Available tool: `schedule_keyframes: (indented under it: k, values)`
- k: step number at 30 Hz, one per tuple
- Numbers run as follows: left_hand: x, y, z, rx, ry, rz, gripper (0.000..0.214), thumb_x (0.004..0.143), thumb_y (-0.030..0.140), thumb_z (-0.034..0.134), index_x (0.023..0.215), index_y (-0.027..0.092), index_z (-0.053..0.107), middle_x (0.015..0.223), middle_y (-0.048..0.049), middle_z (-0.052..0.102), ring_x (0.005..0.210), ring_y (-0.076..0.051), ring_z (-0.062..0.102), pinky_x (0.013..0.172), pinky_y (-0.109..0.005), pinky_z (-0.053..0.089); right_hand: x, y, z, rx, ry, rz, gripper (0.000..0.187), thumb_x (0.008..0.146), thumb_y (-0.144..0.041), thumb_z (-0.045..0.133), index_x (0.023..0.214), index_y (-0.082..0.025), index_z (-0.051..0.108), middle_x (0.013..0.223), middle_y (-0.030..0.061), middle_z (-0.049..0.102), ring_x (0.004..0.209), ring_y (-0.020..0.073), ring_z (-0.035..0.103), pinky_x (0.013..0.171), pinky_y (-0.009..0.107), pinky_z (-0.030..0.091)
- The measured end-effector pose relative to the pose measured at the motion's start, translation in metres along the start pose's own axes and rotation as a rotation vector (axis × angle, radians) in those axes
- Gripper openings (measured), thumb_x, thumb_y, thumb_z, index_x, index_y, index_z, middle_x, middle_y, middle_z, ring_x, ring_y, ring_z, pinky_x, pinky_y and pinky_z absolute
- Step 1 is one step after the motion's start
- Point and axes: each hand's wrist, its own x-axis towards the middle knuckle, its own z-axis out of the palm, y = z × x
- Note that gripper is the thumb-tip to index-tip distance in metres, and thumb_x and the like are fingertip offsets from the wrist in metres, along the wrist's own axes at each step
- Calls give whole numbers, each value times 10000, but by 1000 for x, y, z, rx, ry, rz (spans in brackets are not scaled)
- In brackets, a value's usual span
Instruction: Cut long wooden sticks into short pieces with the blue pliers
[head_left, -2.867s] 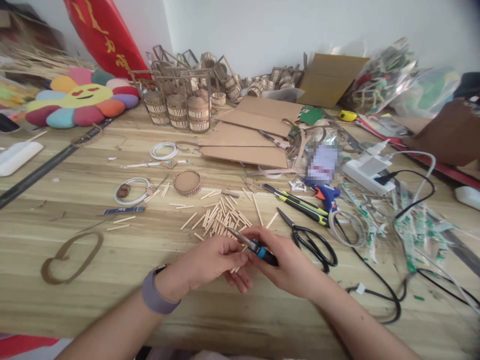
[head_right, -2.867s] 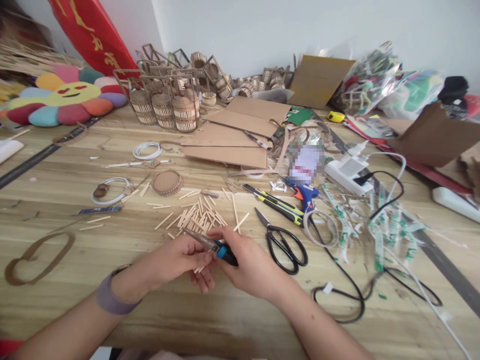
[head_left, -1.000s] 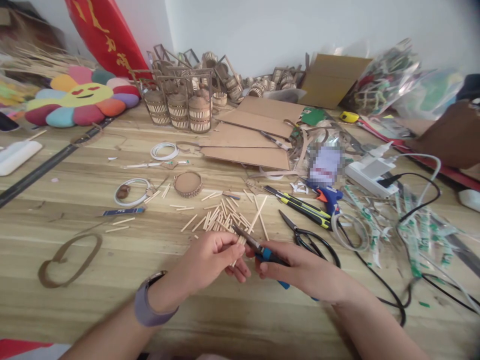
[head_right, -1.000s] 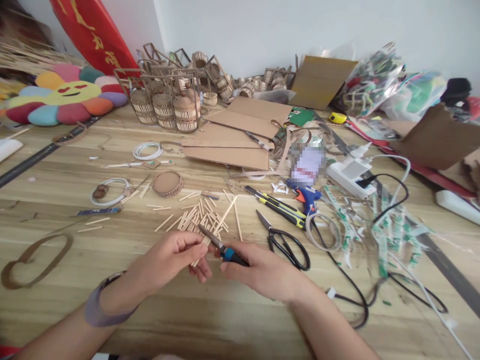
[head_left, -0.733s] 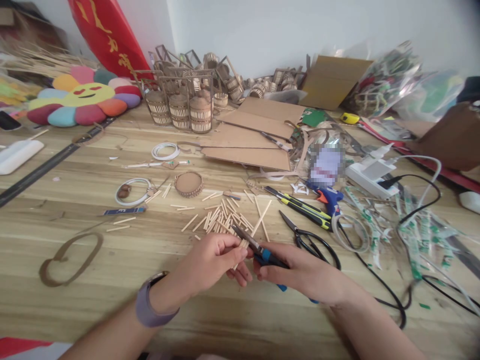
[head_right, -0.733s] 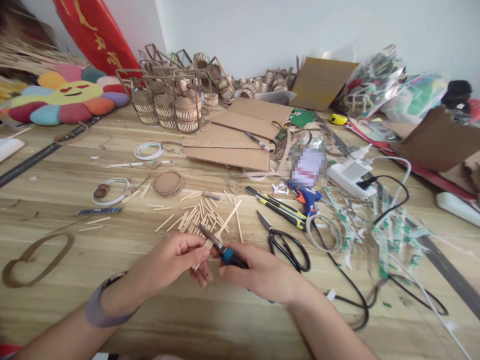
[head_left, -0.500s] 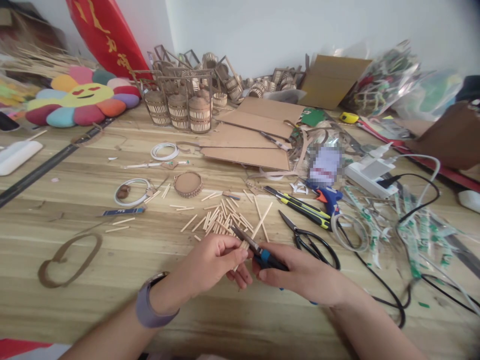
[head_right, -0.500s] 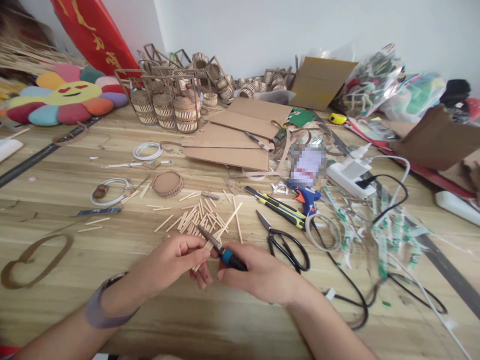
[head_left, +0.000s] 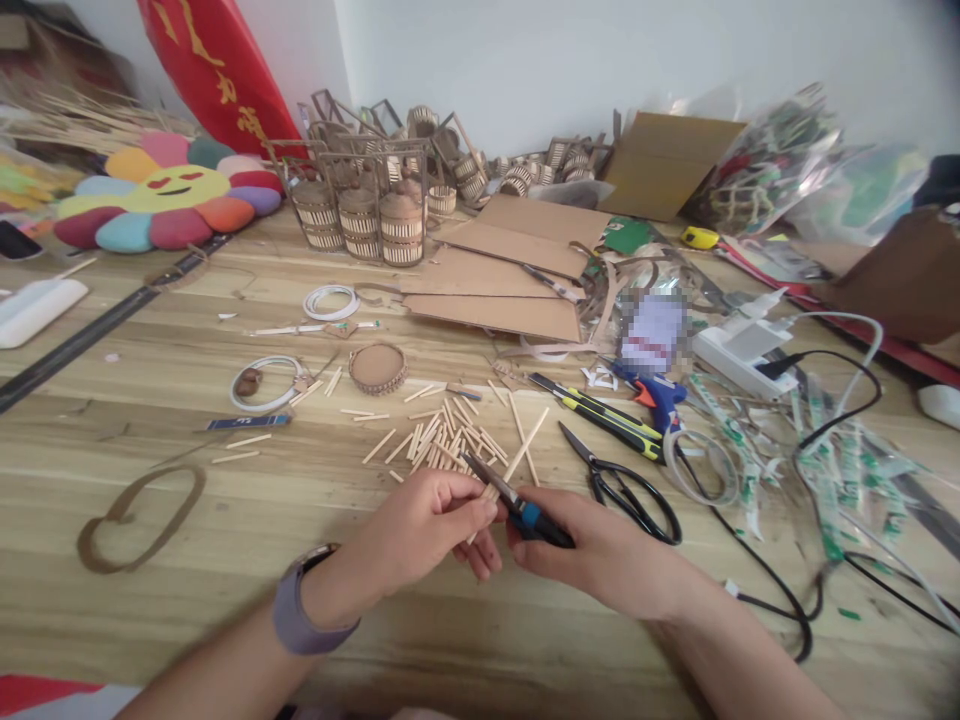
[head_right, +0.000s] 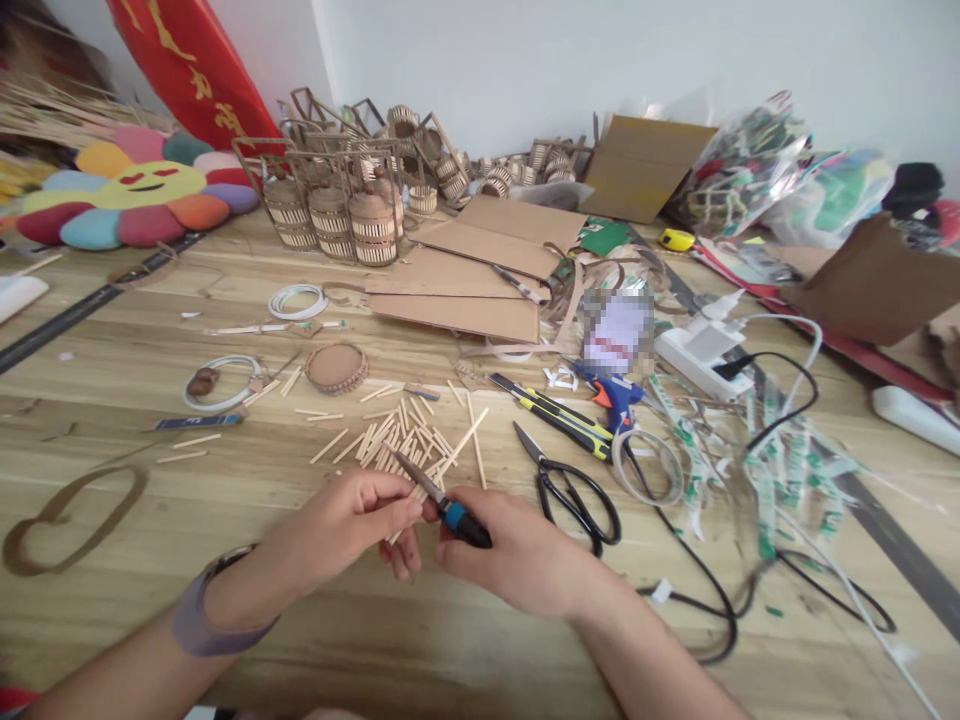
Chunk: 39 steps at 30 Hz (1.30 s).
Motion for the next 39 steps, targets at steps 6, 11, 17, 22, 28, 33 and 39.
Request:
schedule_keyframes:
  k: [6, 11, 17, 22, 28, 33, 39]
  values:
    - [0, 1, -1, 25, 0, 13, 339, 831, 454, 564, 733, 131, 601, 621, -27, 652, 539, -111, 602, 558, -232, 497, 2, 0, 8, -68, 111, -53, 104, 786, -128, 477, 794, -184, 563, 721, -20, 575, 652, 123, 476, 623, 216, 375]
    - [1, 0, -3, 37, 11, 17, 365, 812, 493, 580, 753, 132, 588, 619, -25, 645, 546, -118, 599, 576, -253, 495, 4, -2, 11, -56, 145, -40, 96, 802, -138, 489, 810, -182, 574, 777, 5, 625, 714, 151, 527, 674, 237, 403]
    - [2, 0, -5, -18, 50, 33, 378, 806, 516, 590, 840, 143, 539, 618, -13, 647, 549, -119, 603, 567, -253, 488, 6, -1, 5, 92, 55, -110, 91, 803, -141, 479, 805, -188, 557, 745, -23, 555, 694, 128, 477, 659, 218, 379]
    - [1, 3, -2, -46, 42, -2, 410, 800, 540, 581, 826, 133, 547, 598, -13, 641, 527, -112, 592, 546, -244, 482, 3, 3, 0, 183, -8, -57, 33, 790, -187, 496, 789, -178, 528, 728, -30, 468, 683, 121, 416, 624, 220, 354]
    - [2, 2, 0, -24, 52, 8, 433, 799, 571, 559, 781, 139, 552, 573, -14, 633, 488, -109, 575, 514, -231, 456, 4, 1, 2, 115, 25, -41, 29, 791, -190, 493, 763, -185, 500, 706, -31, 459, 667, 121, 408, 608, 221, 344]
    - [1, 2, 0, 2, 59, 27, 393, 823, 530, 547, 771, 141, 560, 577, -9, 630, 485, -103, 570, 511, -222, 445, 4, -1, 3, 76, 50, -56, 47, 797, -159, 479, 778, -186, 513, 723, -28, 493, 674, 120, 428, 625, 219, 359]
    - [1, 4, 2, -7, 68, 6, 393, 801, 541, 555, 768, 149, 548, 559, 1, 618, 470, -104, 560, 503, -226, 440, 3, -2, 3, 33, 74, -38, 46, 777, -156, 488, 769, -187, 521, 706, -27, 516, 662, 127, 451, 616, 225, 376]
